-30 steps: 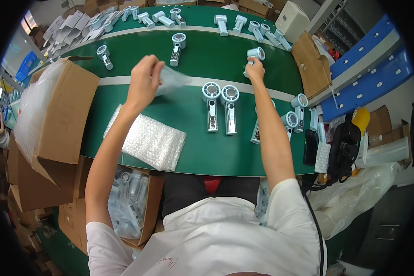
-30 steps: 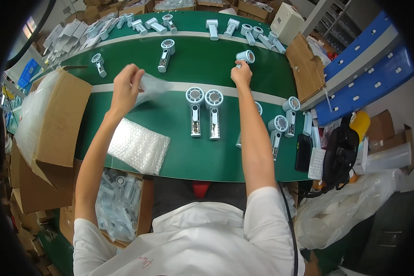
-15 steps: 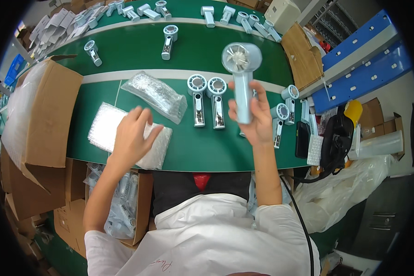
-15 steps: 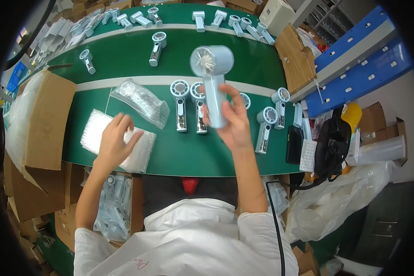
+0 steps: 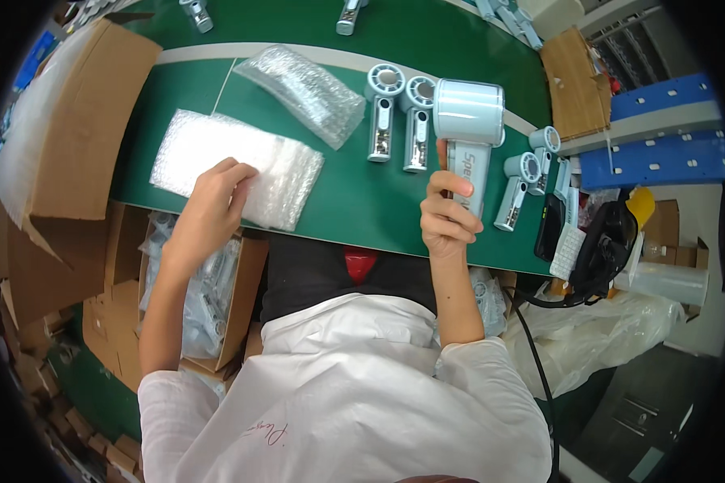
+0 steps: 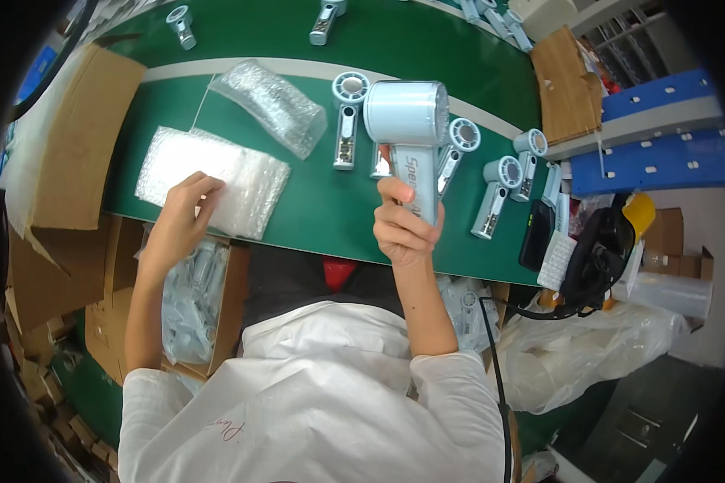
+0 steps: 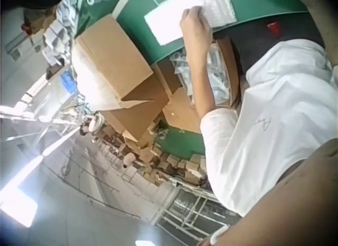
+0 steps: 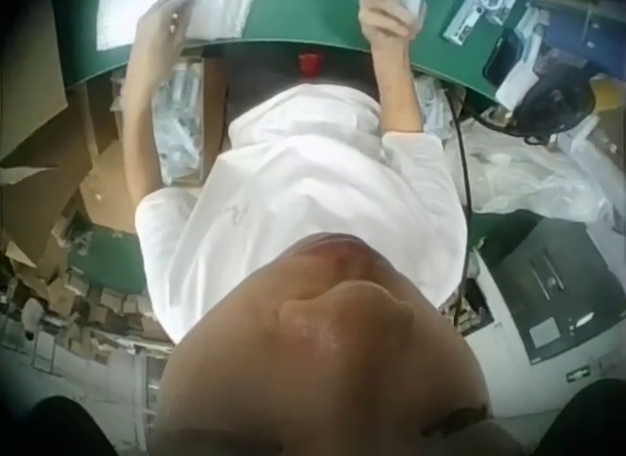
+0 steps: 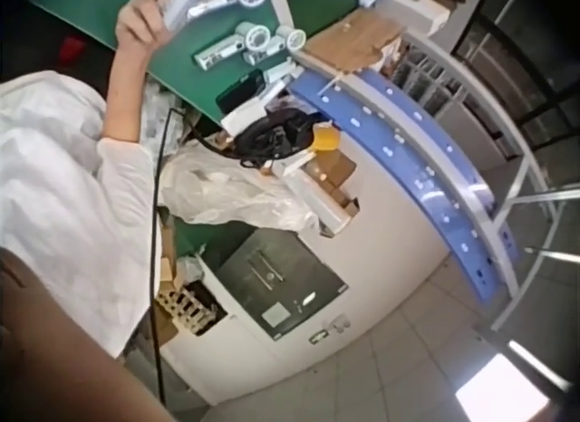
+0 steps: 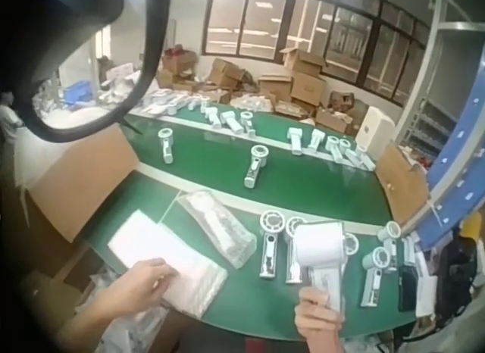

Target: Packaging handheld electronic devices into plastic bags and placing them into boxes on a factory assembly line.

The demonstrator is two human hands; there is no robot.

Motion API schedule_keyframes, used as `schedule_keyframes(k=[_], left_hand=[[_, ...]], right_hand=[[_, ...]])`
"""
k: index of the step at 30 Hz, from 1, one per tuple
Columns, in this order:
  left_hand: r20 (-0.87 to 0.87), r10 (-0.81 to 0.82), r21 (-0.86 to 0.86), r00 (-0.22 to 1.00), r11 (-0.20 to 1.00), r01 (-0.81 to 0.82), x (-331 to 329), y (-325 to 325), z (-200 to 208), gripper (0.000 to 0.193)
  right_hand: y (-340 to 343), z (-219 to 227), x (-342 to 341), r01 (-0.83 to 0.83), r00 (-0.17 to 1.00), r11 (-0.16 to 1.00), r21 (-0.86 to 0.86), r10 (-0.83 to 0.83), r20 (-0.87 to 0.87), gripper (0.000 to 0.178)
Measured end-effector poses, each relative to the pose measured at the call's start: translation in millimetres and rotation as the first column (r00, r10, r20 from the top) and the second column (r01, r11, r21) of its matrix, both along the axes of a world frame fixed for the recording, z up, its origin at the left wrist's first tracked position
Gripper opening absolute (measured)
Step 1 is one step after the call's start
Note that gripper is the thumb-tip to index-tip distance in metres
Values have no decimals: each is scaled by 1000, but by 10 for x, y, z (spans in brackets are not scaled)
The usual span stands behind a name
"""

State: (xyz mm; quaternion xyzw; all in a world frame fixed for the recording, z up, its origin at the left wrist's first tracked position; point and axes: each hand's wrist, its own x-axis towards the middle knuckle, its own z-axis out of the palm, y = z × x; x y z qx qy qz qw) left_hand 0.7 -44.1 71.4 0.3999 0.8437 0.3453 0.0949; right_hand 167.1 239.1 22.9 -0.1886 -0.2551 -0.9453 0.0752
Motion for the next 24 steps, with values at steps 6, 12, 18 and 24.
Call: schedule_keyframes(k=[6,12,18,24], left_hand=[[17,-62,-5,998,998,62,-75,-41,-36,11],[-110,-14,51,994,998,20,-196,9,-277,17],[325,13,92,946,995,-45,-393,-50,-231,20],[668,31,241,743,936,-256,-484,-165,-358,19]], right_hand=[[-71,5,6,79,980,902,425,-149,133,64],[-511,269,-30,117,844,-35,993,-523,-118,60],[-1067,-124,-342,75,698,-782,619,-402,-592,52],[-1095,-240,-411,115,596,-956,271,-152,-789,47]])
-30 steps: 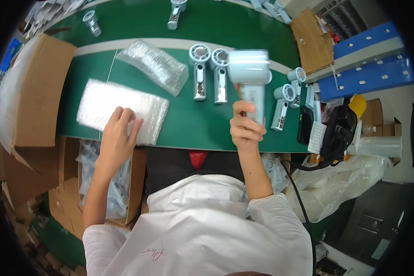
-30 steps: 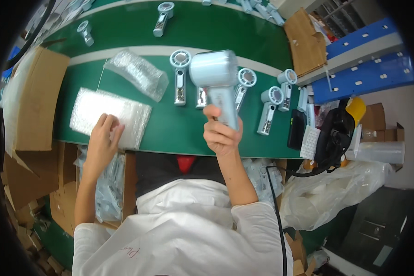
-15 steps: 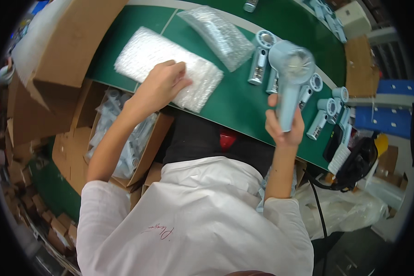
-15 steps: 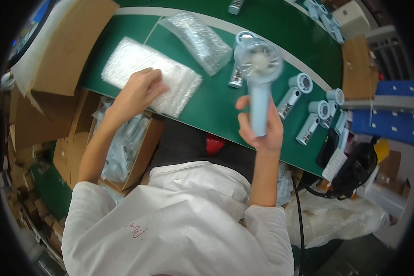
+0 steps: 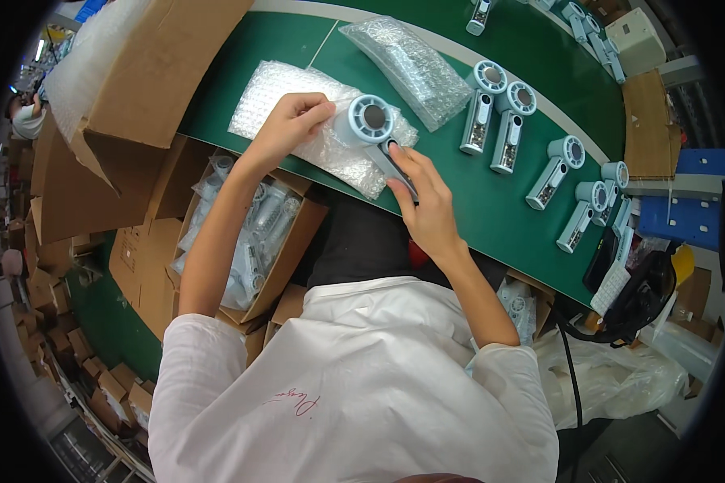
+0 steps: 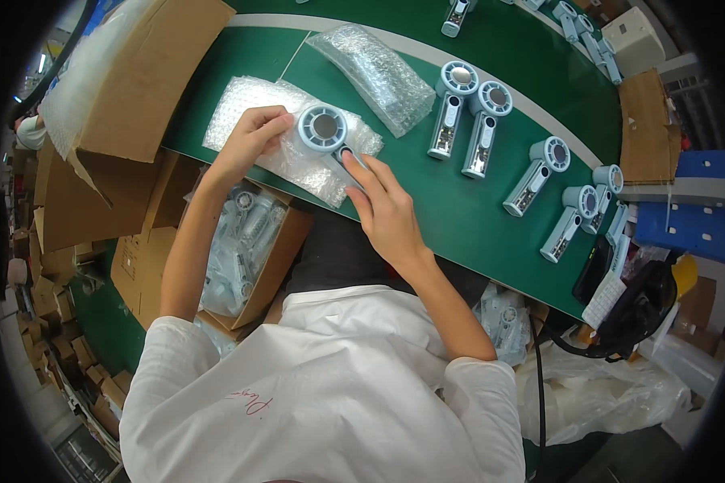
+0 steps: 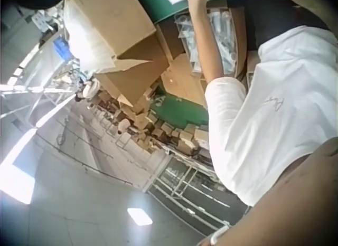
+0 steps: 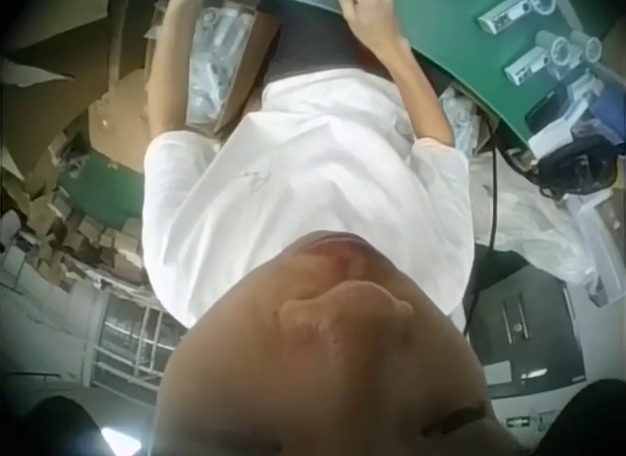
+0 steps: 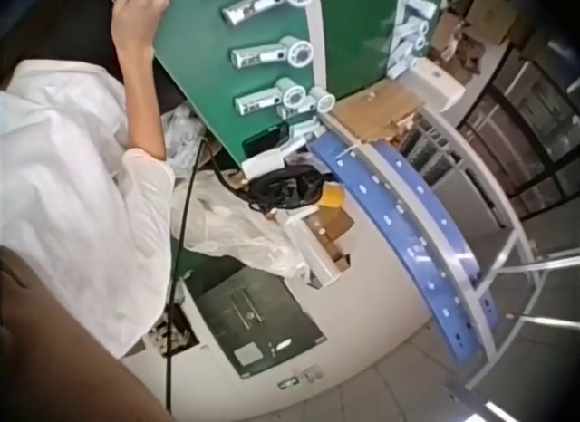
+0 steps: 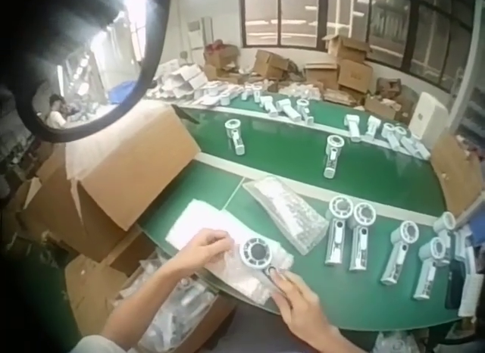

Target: Packaging handheld electronic devices into plastic bags and placing them into boxes on a factory assembly line.

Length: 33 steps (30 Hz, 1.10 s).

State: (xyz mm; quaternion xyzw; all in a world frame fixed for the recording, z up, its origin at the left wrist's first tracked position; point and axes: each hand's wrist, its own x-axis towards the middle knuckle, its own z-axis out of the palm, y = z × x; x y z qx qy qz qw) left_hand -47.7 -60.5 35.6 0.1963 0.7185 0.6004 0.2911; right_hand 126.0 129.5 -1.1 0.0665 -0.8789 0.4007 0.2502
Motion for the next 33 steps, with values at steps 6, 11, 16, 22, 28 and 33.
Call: schedule_keyframes(k=[6,11,16,22,28,33], left_hand=[[-472,-54,-55,880,998,31,128,169,305,16],[-847,-142,-139,512,989,44,347,467,766,13],[-890,-66,-49,451,998,49,313,618,905,8],[-954,28,57,297,994,91,-43,899,1149,9],[-775,11,-24,632,999,-46,-1016,636,1422,23],[-620,-21,-146,784,985,-89,-1724,242,1456,19]], right_hand=[[128,498,20,-46,989,974,220,13,149,42],[173,985,-133,-42,975,998,56,29,218,36],[526,945,-290,181,928,621,-763,148,341,34],[345,1238,-643,5,920,327,-945,370,133,54],[773,1442,-901,-129,969,701,-702,240,62,64],[1728,1016,-1378,101,984,761,-641,21,180,32]])
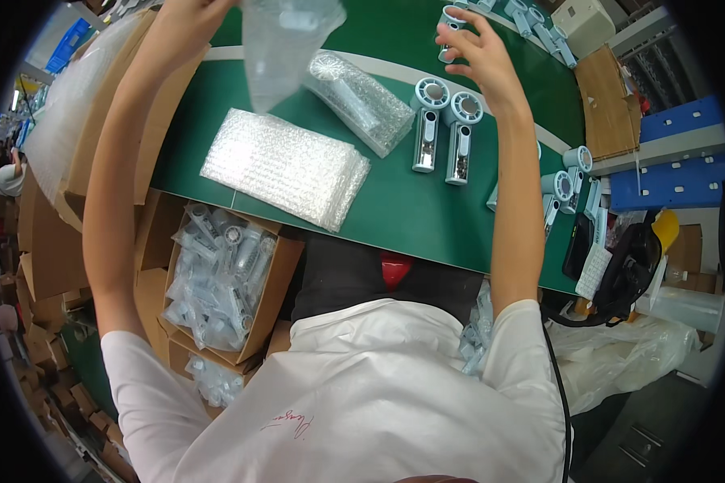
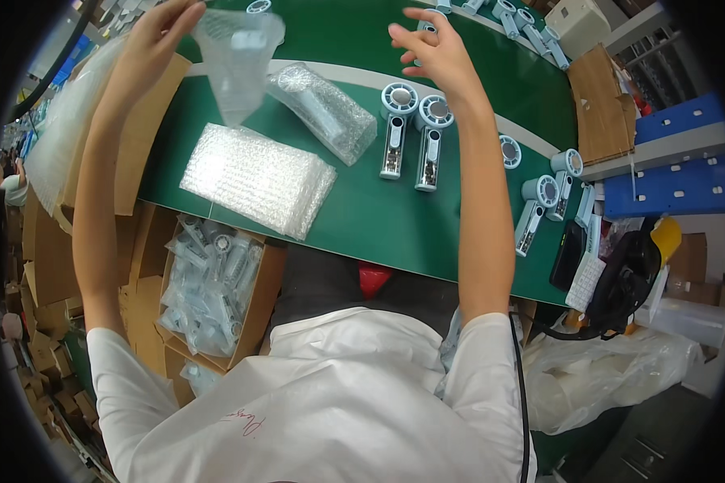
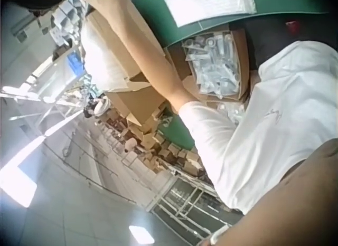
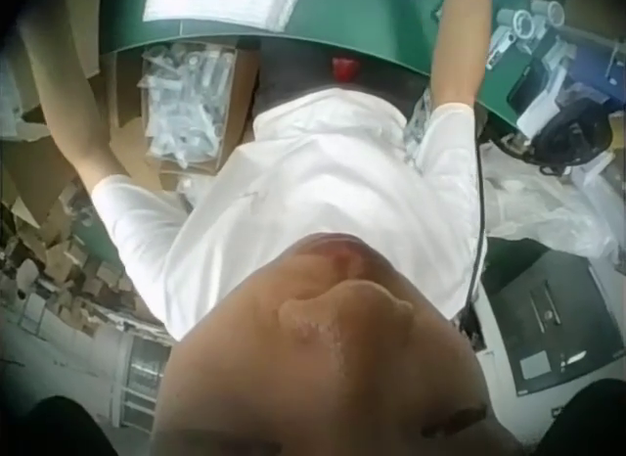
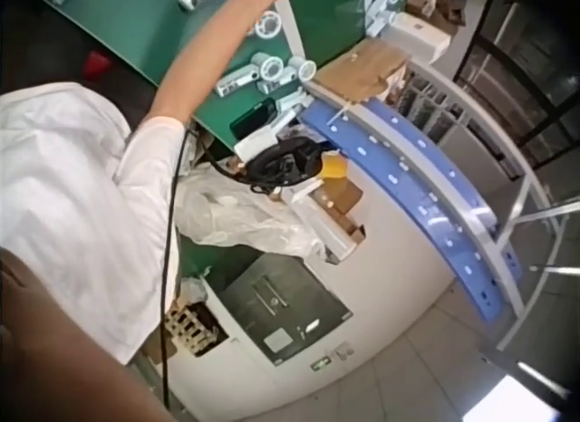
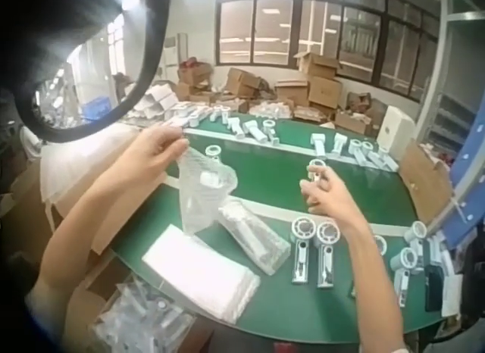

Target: Packaging handheld electronic devices into plastic bags and placing them into boxes on a factory assembly line.

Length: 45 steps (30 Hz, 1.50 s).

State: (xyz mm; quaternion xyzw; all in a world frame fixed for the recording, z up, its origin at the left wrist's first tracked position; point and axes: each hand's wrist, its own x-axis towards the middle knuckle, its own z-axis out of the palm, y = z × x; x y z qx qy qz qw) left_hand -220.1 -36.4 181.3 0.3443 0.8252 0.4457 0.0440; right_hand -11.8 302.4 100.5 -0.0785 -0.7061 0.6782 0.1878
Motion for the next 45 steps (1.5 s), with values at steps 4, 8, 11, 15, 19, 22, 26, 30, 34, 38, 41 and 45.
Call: schedule_keyframes(k=[4,8,11,15,19,22,26,30,34,38,41,45], left_hand=[[-646,-36,-37,762,999,16,411,217,-179,22],[-625,87,1,776,994,-111,530,13,-522,18],[-352,148,58,924,989,-136,713,-2,-668,19],[-20,46,162,999,986,-42,954,313,-917,20],[76,11,167,997,986,-23,1145,361,-1176,21],[17,-11,166,1000,986,8,1187,370,-1285,20],[-360,27,-96,933,993,-66,1824,214,-1168,28],[-291,-164,-441,943,897,20,2282,100,-1141,28],[-399,-103,-327,911,944,-36,2377,101,-1245,26],[-196,-145,-305,970,949,80,2260,46,-1272,24],[-75,-174,-275,982,950,148,2179,-3,-1259,23],[90,-187,-232,978,951,203,2164,6,-1196,21]], right_hand=[[980,-827,-731,152,848,541,827,-501,172,58],[682,-825,-893,-62,750,411,910,-582,314,58],[926,-920,-919,-82,753,438,895,-561,344,58],[1518,-1027,-832,69,873,652,755,-406,270,59],[812,-350,-242,180,983,984,-15,-179,44,61],[455,-17,345,151,985,984,-93,-158,-70,56],[78,127,1068,141,979,988,-68,-150,-141,59],[-181,139,1513,150,972,988,-38,-155,-179,60],[-308,86,1729,66,973,982,-176,-103,-207,58],[-255,33,1838,-165,944,920,-354,43,-328,54],[-127,-145,1960,-642,764,212,-737,248,-595,50],[-285,-321,1899,-732,564,-390,-559,114,-818,48]])
